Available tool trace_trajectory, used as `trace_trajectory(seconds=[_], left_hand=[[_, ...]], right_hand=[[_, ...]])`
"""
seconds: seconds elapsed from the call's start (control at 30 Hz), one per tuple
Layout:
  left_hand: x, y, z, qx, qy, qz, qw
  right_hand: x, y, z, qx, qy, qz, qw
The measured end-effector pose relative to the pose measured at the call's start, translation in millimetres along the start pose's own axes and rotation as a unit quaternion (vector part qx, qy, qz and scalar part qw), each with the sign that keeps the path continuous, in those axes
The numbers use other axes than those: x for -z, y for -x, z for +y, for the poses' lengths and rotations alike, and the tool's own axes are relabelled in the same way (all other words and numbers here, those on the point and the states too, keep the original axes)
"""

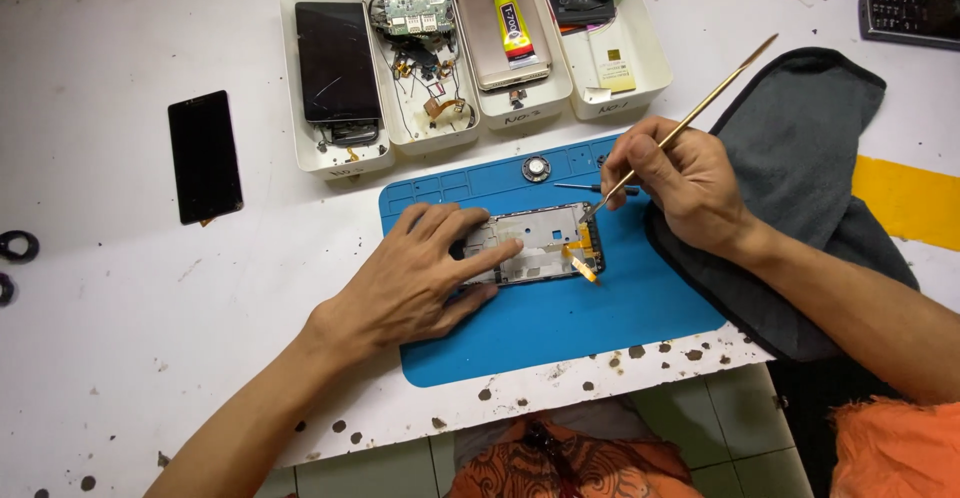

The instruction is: Scraping and cleaning the internal frame of a mobile phone using a precision tool

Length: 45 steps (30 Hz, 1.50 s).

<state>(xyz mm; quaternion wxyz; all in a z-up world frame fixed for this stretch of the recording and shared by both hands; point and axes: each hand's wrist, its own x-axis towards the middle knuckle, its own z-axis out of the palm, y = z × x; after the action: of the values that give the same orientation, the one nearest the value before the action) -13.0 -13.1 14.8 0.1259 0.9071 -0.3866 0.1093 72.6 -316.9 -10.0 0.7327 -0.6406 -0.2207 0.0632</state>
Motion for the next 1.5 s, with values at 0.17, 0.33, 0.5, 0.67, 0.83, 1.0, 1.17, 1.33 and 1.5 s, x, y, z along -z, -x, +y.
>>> trace_trajectory(seconds=[0.17, 0.33, 0.5, 0.67, 0.83, 1.0, 1.17, 1.33, 1.5], left_hand=[[-4, 1, 0, -0.006, -0.024, -0.019, 0.999], [-9, 2, -4, 0.0, -0.028, -0.031, 0.999], [-2, 1, 0, -0.006, -0.027, -0.026, 0.999], [1, 1, 0, 0.008, -0.026, -0.056, 0.998], [3, 9, -11, 0.014, -0.053, -0.019, 0.998], [-8, 7, -18, 0.018, -0.075, 0.119, 0.99], [9, -6, 11, -0.003, -0.041, -0.006, 0.999], [4, -3, 17, -0.014, -0.018, -0.078, 0.997], [1, 2, 9, -0.009, -0.011, -0.048, 0.999]], right_hand=[[-2, -3, -6, 0.019, 0.014, -0.017, 1.0], [0, -6, -9, 0.034, 0.024, -0.023, 0.999], [-1, -7, -18, 0.046, 0.013, -0.012, 0.999], [-1, -8, -27, 0.05, 0.006, -0.018, 0.999], [1, -7, -31, 0.057, 0.009, -0.017, 0.998], [2, -7, -31, 0.076, 0.07, -0.043, 0.994], [8, -9, -20, 0.074, 0.087, -0.054, 0.992], [12, -9, -15, 0.064, 0.095, -0.054, 0.992], [12, -7, -16, 0.049, 0.093, -0.06, 0.993]])
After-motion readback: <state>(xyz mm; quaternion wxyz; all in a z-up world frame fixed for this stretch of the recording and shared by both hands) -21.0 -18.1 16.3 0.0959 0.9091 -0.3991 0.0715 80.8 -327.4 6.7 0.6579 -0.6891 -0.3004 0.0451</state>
